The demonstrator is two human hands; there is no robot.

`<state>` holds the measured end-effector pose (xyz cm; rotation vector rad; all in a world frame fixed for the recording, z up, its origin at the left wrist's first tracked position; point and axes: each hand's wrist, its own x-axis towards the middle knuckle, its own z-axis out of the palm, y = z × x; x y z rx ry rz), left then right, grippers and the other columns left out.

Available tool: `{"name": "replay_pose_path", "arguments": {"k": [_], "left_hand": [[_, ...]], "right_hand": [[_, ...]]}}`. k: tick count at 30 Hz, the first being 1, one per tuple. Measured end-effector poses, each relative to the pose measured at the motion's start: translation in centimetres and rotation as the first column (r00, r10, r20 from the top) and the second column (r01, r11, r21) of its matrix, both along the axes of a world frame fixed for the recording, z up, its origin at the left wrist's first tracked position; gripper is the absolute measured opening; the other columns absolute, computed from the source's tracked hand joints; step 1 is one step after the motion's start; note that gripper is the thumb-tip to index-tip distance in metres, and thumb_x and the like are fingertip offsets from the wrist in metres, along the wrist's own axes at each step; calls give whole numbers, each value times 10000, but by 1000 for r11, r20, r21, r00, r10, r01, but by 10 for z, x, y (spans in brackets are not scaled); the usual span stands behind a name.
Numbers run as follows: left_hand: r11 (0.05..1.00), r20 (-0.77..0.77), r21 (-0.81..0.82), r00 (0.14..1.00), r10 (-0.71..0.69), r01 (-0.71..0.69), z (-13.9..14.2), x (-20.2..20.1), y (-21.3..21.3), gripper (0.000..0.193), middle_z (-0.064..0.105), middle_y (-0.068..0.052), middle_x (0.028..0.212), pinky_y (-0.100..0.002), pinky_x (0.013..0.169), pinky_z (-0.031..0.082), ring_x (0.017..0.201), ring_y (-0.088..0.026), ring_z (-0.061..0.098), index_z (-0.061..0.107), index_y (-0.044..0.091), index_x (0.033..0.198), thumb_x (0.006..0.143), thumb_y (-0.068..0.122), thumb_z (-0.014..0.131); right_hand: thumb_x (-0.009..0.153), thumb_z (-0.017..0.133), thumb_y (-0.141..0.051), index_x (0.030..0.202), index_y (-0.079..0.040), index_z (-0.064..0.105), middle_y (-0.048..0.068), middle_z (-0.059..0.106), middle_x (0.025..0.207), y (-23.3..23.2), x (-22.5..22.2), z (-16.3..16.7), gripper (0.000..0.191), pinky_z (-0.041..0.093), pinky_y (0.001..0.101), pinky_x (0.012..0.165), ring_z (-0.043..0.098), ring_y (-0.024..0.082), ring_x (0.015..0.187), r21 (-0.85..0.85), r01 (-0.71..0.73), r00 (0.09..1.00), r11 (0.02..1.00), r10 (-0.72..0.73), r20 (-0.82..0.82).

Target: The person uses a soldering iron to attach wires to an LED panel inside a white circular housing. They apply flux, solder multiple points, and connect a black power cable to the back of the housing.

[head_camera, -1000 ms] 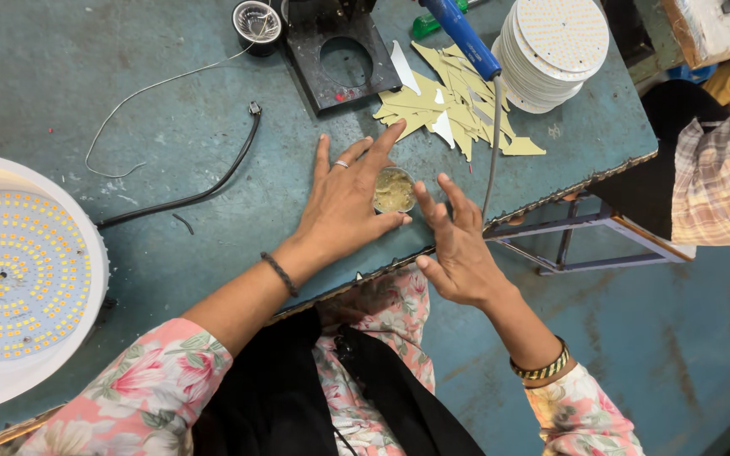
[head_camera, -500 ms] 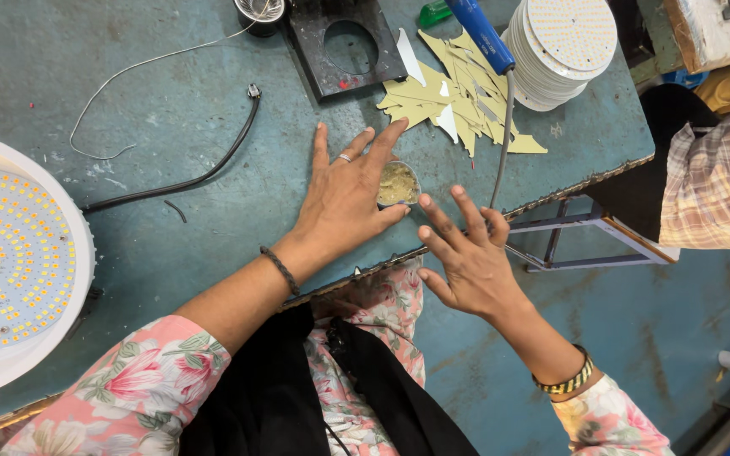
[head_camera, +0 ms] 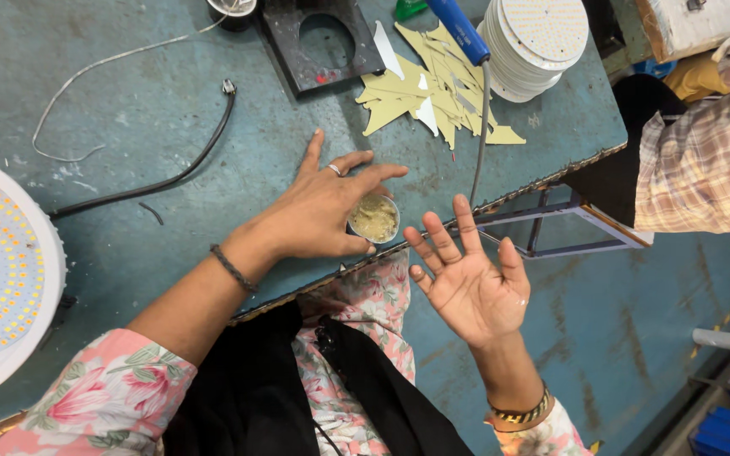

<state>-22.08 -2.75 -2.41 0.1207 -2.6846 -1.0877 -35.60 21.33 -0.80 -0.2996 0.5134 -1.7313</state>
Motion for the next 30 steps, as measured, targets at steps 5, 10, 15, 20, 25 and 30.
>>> {"name": "replay_pose_path", "arguments": {"k": [5, 10, 15, 20, 25, 30], "left_hand": [[999, 15, 5, 999, -44, 44, 2, 3, 0, 1052, 722, -13, 1252, -719, 1160, -60, 1469, -358, 339, 343, 241, 1517, 615, 379, 865], [997, 47, 11, 996, -78, 78, 3, 4, -1, 1044, 729, -2, 1241, -713, 1164, -75, 1484, -356, 319, 357, 255, 1502, 590, 361, 854], [995, 20, 22, 995, -96, 96, 0, 4, -1, 1003, 728, 4, 1258, -719, 1155, -93, 1483, -362, 309, 377, 258, 1489, 596, 329, 827], [997, 36, 13, 996, -81, 80, -2, 2, -1, 999, 726, 1, 1251, -715, 1157, -96, 1487, -355, 305, 376, 258, 1488, 599, 332, 828], [997, 31, 14, 996, -78, 78, -3, 2, -1, 1019, 728, 3, 1242, -713, 1159, -102, 1487, -350, 305, 368, 255, 1492, 587, 329, 830], [997, 48, 10, 996, -77, 77, -4, 2, -1, 1027, 731, 17, 1239, -710, 1162, -101, 1491, -344, 301, 362, 264, 1492, 581, 327, 831]], "right_hand": [[1072, 399, -516, 1689, -251, 232, 126, 417, 1641, 7, 7, -8, 692, 332, 495, 1179, 323, 356, 1537, 23, 15, 1000, 1000, -15, 0], [1077, 402, -526, 1728, -244, 154, 193, 396, 1689, 11, 3, -20, 751, 351, 420, 1109, 413, 334, 1453, 13, 44, 956, 999, -39, -289], [1066, 396, -507, 1701, -167, 45, 269, 433, 1642, 6, -4, -34, 801, 207, 433, 1237, 339, 297, 1507, 18, 143, 450, 990, -48, -892], [1077, 426, -477, 1691, -177, 39, 255, 488, 1608, 3, -7, -44, 785, 59, 539, 1356, 260, 312, 1592, -4, 82, 360, 997, -34, -932], [1081, 428, -467, 1696, -184, 36, 230, 534, 1593, 6, -11, -54, 783, 61, 541, 1358, 261, 297, 1564, -11, 112, 216, 994, -35, -976], [1087, 416, -450, 1695, -162, 53, 192, 545, 1591, 14, -10, -50, 764, 40, 529, 1364, 234, 312, 1635, 21, 118, -20, 993, 23, -1000]]}}
